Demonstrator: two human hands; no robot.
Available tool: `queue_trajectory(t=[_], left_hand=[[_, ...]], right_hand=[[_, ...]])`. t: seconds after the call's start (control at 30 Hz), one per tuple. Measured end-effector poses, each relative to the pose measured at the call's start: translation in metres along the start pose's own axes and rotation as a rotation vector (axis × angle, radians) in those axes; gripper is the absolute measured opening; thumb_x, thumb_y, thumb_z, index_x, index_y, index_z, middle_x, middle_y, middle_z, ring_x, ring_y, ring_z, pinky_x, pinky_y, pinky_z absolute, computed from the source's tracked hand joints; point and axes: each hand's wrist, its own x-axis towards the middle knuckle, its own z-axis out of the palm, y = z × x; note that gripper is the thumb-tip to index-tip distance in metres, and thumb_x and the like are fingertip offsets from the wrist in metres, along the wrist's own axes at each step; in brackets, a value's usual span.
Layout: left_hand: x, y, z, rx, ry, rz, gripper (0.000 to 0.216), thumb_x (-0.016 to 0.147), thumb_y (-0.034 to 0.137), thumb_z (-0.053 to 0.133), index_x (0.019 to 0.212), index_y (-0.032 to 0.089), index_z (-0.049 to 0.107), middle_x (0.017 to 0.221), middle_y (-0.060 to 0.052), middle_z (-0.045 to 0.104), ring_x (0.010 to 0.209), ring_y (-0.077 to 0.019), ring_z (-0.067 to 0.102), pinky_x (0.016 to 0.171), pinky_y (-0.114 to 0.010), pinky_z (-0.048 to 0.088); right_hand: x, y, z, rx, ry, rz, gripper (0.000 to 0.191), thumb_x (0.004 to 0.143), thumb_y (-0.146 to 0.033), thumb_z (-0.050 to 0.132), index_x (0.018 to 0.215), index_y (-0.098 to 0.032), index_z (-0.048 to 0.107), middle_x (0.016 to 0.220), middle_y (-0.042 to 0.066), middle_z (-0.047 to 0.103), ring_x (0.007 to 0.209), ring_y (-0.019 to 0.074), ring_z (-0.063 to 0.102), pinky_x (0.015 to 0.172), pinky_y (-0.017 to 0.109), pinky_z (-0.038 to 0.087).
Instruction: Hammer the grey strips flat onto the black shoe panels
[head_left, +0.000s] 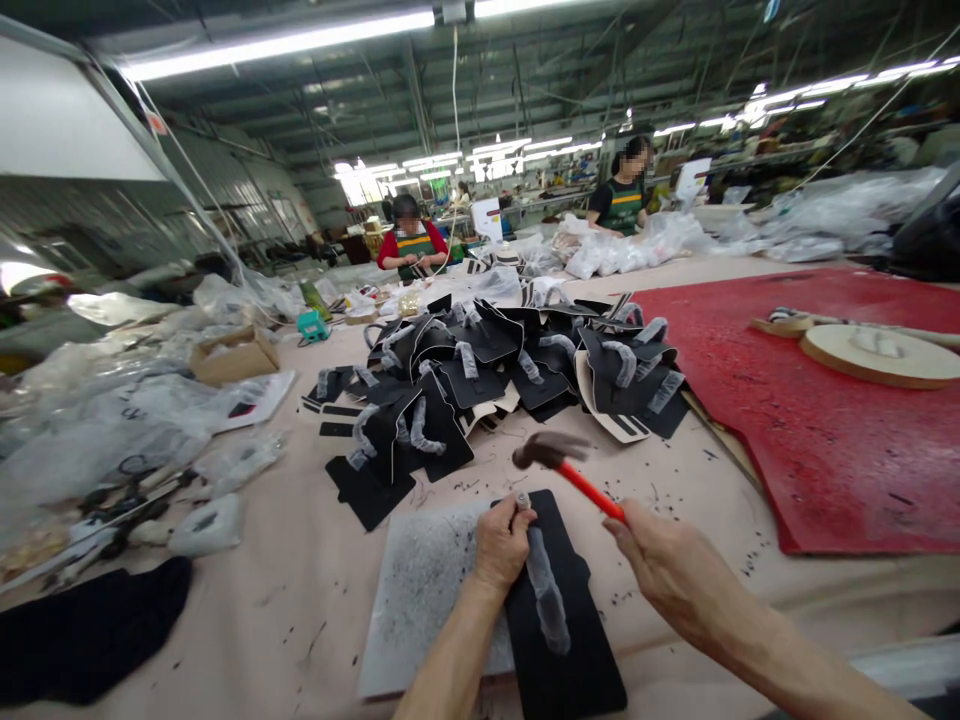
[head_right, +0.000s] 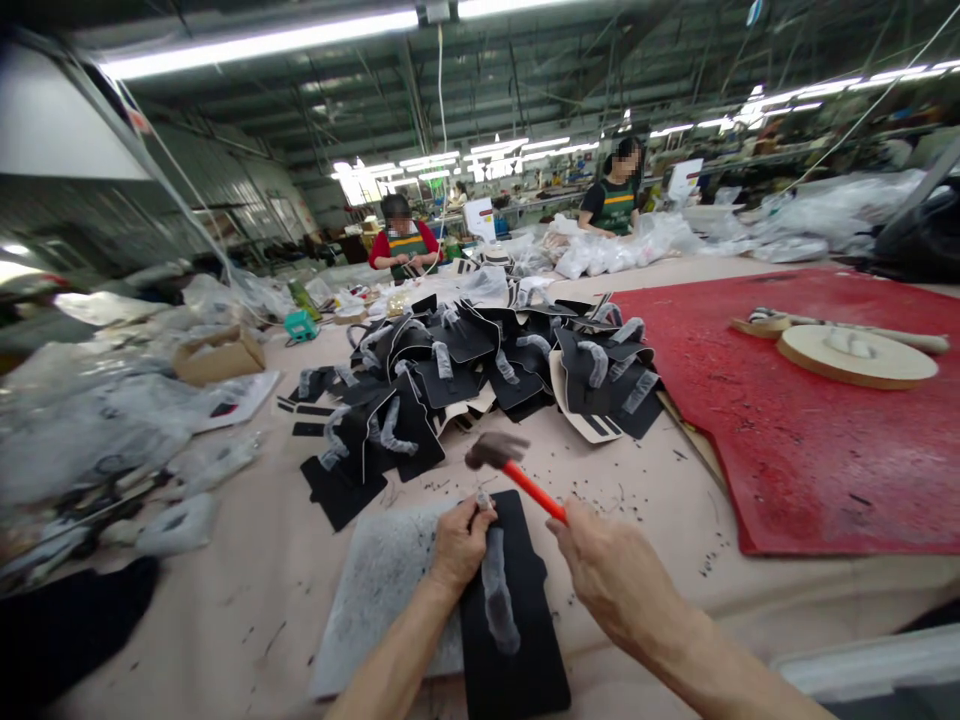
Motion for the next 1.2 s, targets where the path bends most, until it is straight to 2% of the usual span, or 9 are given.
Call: queue_trajectory(t=[0.13, 0.23, 0.33, 0.53, 0.77, 0.83, 0.97, 1.07, 1.2], left_hand=[[-0.001, -0.003, 0.0, 0.012, -0.01, -0.006, 0.015, 0.088, 0.016, 0.054, 0.081, 0.021, 0.067, 0.075, 0.0, 0.069, 0.069, -0.0159, 0.064, 0.07, -0.025, 0.047], [-0.001, -0.002, 0.0, -0.007, -0.019, -0.001, 0.015, 0.089, 0.018, 0.055, 0.083, 0.021, 0.068, 0.08, -0.001, 0.071, 0.074, -0.0163, 0.065, 0.075, -0.025, 0.048], [0.0, 0.0, -0.001, -0.02, -0.018, -0.02, 0.015, 0.089, 0.018, 0.054, 0.083, 0.021, 0.067, 0.079, -0.001, 0.07, 0.073, -0.016, 0.064, 0.074, -0.025, 0.047], [0.0, 0.002, -0.002, -0.009, -0.035, -0.018, 0.016, 0.087, 0.016, 0.054, 0.078, 0.022, 0.065, 0.071, 0.001, 0.066, 0.066, -0.0154, 0.06, 0.067, -0.025, 0.043], [0.001, 0.0, -0.002, -0.037, -0.021, -0.007, 0.013, 0.087, 0.016, 0.057, 0.083, 0.022, 0.067, 0.077, -0.001, 0.069, 0.071, -0.0173, 0.064, 0.071, -0.026, 0.046], [0.001, -0.001, -0.002, -0.034, -0.02, -0.006, 0.012, 0.086, 0.016, 0.057, 0.083, 0.022, 0.067, 0.078, -0.002, 0.07, 0.072, -0.0174, 0.064, 0.071, -0.026, 0.046], [0.0, 0.001, -0.003, -0.015, -0.009, -0.02, 0.012, 0.086, 0.018, 0.057, 0.081, 0.021, 0.067, 0.076, -0.002, 0.07, 0.07, -0.0166, 0.063, 0.071, -0.026, 0.046], [0.0, 0.001, -0.002, -0.03, 0.002, -0.063, 0.012, 0.085, 0.02, 0.058, 0.078, 0.02, 0.068, 0.073, 0.0, 0.069, 0.067, -0.0151, 0.062, 0.069, -0.025, 0.047], [0.007, -0.007, 0.002, -0.291, 0.168, -0.315, 0.021, 0.082, 0.034, 0.063, 0.072, 0.017, 0.067, 0.066, -0.001, 0.068, 0.065, -0.016, 0.064, 0.065, -0.026, 0.053]], right_hand=[[0.02, -0.014, -0.033, -0.204, -0.026, -0.172, 0.032, 0.102, -0.039, 0.033, 0.079, -0.023, 0.049, 0.05, -0.003, 0.052, 0.036, 0.0124, 0.04, 0.044, 0.03, 0.015], [0.034, -0.035, -0.057, -0.053, 0.258, -0.131, 0.03, 0.101, -0.041, 0.037, 0.08, -0.022, 0.047, 0.053, -0.005, 0.048, 0.039, 0.0104, 0.041, 0.043, 0.025, 0.023], [0.03, -0.041, -0.048, 0.086, 0.436, -0.088, 0.028, 0.101, -0.039, 0.038, 0.08, -0.022, 0.046, 0.052, -0.006, 0.045, 0.04, 0.0099, 0.04, 0.044, 0.024, 0.027], [-0.001, 0.014, 0.0, -0.145, -0.231, 0.026, 0.028, 0.098, -0.042, 0.039, 0.086, -0.022, 0.055, 0.054, 0.0, 0.057, 0.043, 0.0148, 0.047, 0.049, 0.03, 0.018], [-0.017, 0.076, 0.023, -0.163, -0.347, 0.395, 0.032, 0.099, -0.038, 0.032, 0.086, -0.021, 0.056, 0.07, 0.008, 0.066, 0.065, 0.0248, 0.064, 0.061, 0.033, 0.04], [-0.021, 0.075, 0.035, -0.295, -0.251, 0.305, 0.027, 0.096, -0.033, 0.038, 0.103, -0.016, 0.059, 0.093, 0.016, 0.069, 0.081, 0.0305, 0.067, 0.07, 0.04, 0.046], [-0.018, 0.026, 0.049, -0.252, -0.148, -0.241, 0.053, 0.087, -0.013, 0.045, 0.14, -0.02, 0.044, 0.145, 0.016, 0.047, 0.125, 0.0302, 0.05, 0.101, 0.047, 0.04], [-0.01, -0.018, 0.058, -0.11, -0.339, -0.533, 0.056, 0.078, -0.005, 0.048, 0.131, -0.024, 0.051, 0.141, 0.008, 0.051, 0.121, 0.0251, 0.051, 0.103, 0.043, 0.039], [-0.008, -0.043, 0.077, -0.152, -0.398, -0.609, 0.026, 0.079, -0.007, 0.049, 0.1, -0.019, 0.059, 0.115, 0.009, 0.064, 0.1, 0.0247, 0.059, 0.096, 0.044, 0.043]])
